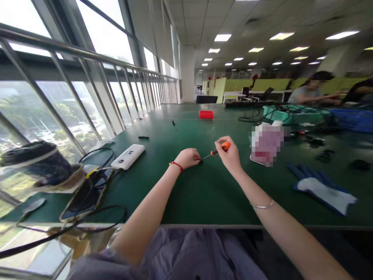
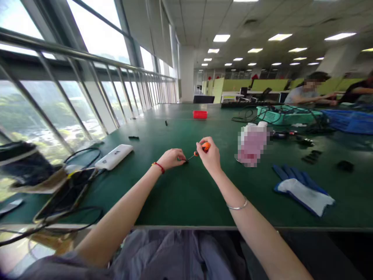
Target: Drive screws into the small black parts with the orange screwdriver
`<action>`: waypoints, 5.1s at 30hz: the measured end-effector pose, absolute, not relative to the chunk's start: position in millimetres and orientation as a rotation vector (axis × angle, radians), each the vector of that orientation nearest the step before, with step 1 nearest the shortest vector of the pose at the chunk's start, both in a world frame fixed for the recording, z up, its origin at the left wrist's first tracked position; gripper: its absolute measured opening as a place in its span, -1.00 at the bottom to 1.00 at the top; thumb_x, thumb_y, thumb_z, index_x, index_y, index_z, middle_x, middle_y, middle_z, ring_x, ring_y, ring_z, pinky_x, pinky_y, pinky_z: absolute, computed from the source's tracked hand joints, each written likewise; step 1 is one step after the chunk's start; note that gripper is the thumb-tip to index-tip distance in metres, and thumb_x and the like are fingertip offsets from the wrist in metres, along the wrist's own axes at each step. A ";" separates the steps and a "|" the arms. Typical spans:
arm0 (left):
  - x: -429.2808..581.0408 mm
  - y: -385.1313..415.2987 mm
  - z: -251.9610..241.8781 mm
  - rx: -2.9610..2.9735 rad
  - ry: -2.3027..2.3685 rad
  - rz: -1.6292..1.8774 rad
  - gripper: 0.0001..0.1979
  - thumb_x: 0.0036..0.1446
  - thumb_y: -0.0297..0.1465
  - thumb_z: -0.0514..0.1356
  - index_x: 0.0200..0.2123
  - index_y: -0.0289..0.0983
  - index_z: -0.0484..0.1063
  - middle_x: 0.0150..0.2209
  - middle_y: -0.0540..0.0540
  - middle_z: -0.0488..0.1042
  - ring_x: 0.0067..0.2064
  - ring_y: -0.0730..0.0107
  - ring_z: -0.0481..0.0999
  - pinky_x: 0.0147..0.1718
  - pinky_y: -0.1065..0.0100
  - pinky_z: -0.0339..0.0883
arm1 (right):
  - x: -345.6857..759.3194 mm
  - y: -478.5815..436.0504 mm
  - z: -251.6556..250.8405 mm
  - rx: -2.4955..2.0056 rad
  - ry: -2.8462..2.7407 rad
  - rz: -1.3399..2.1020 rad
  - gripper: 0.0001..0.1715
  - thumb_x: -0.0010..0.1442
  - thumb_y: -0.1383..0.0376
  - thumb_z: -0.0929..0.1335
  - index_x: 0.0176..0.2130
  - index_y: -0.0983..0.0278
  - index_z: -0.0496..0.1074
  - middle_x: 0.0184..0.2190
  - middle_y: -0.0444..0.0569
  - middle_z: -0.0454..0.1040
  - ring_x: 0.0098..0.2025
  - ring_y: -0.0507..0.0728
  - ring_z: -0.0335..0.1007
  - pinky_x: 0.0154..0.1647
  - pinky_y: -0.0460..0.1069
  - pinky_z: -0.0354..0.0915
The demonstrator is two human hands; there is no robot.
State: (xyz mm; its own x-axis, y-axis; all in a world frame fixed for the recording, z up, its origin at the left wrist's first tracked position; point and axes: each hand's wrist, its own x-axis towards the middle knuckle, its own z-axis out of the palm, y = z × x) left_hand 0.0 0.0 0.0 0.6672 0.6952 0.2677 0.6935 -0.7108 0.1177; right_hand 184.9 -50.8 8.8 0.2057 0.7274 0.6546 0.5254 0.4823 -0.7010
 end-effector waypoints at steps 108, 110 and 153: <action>14.4 -24.5 17.4 3.000 1.055 0.650 -0.84 0.03 -0.40 0.12 -0.39 -0.25 0.51 -0.34 -0.06 0.49 -0.25 0.37 0.44 -0.32 0.42 0.26 | 201.9 -38.9 -9.3 -1.245 -2.185 0.200 -0.84 0.06 0.24 0.33 -0.28 0.13 0.45 -0.28 -0.15 0.53 -0.28 0.11 0.41 -0.32 -0.04 0.21; 12.5 -22.1 15.1 2.936 1.080 0.657 -0.85 0.02 -0.37 0.14 -0.40 -0.25 0.51 -0.36 -0.04 0.49 -0.29 0.39 0.44 -0.37 0.44 0.24 | 203.4 -33.4 -15.3 -1.187 -2.156 0.330 -0.82 0.05 0.22 0.34 -0.27 0.14 0.46 -0.25 -0.14 0.53 -0.25 0.11 0.43 -0.26 -0.02 0.25; 3.1 -2.4 -3.6 2.976 1.275 0.474 -0.80 -0.04 -0.41 0.11 -0.40 -0.25 0.54 -0.33 -0.08 0.48 -0.24 0.33 0.44 -0.36 0.41 0.30 | 185.9 -52.6 5.6 -1.043 -1.594 0.249 -0.73 0.09 0.14 0.30 -0.54 0.24 0.27 -0.59 -0.16 0.29 -0.53 0.01 0.19 -0.44 -0.08 0.14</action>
State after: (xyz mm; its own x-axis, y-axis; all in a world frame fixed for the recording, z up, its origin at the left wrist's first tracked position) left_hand 3.1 -2.4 -3.6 0.6558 0.6869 0.3132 0.7245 -0.6892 -0.0056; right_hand 185.9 -52.6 5.6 0.0523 0.7268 0.6848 0.4835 0.5816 -0.6542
